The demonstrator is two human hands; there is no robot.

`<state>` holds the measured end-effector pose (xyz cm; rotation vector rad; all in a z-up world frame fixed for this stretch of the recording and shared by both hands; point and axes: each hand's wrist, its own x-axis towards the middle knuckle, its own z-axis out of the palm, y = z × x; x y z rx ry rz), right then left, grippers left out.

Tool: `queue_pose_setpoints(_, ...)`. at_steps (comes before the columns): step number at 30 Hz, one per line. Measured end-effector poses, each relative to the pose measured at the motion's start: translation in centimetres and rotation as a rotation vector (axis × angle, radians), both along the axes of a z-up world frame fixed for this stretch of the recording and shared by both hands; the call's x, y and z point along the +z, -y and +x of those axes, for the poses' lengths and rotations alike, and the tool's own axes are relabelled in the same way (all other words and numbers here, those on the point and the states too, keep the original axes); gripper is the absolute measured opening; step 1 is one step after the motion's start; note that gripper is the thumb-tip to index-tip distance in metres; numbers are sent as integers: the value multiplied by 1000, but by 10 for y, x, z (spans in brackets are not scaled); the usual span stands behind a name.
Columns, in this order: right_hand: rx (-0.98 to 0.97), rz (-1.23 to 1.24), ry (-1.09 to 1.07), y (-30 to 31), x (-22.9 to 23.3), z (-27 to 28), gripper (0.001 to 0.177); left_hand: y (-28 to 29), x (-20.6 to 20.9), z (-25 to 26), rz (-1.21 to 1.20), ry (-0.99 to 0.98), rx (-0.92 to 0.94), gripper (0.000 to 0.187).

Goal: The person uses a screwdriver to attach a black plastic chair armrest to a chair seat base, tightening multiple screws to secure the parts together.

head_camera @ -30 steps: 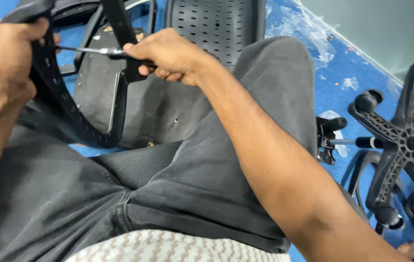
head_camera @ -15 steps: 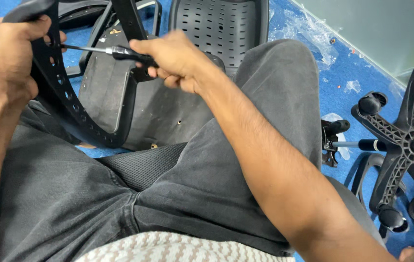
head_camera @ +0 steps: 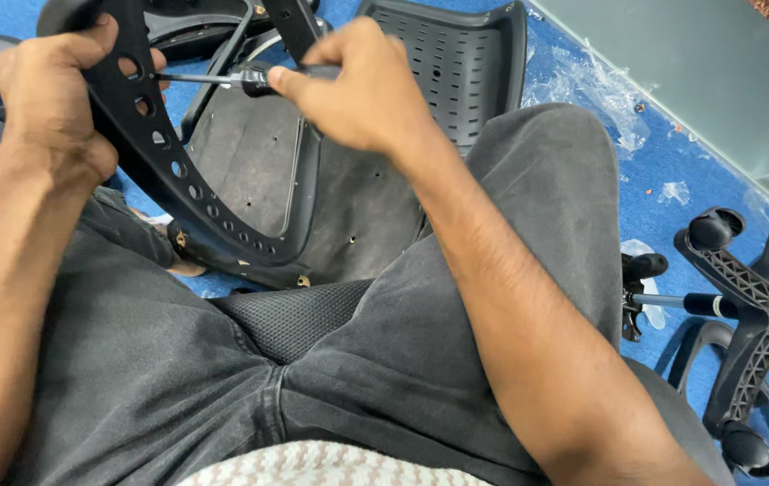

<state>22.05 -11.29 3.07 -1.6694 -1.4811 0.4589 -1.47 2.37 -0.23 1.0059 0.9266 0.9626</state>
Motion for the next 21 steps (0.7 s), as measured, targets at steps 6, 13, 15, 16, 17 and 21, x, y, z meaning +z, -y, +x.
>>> queue_pose_setpoints(6, -54, -451, -741, 11, 17, 11, 36, -9, -10, -9, 121, 1, -105, 17)
queue_pose_setpoints(13, -3, -174, -565, 16, 19, 34, 33, -19, -21, -18, 88, 137, -173, 35)
queue_pose_setpoints(15, 63, -93, -469, 16, 15, 32, 29, -19, -23, -18, 84, 186, -153, 34)
queue_pose_setpoints(16, 99, -45, -428, 14, 12, 28, 26, -18, -24, -19, 82, 211, -142, 34)
queue_pose_setpoints(17, 134, 4, -386, 12, 10, 25, 24, -19, -24, -18, 73, 240, -156, 32)
queue_pose_setpoints(21, 123, 83, -210, 5, 5, 13, 23, -22, -20, -18, 42, 234, -168, 28)
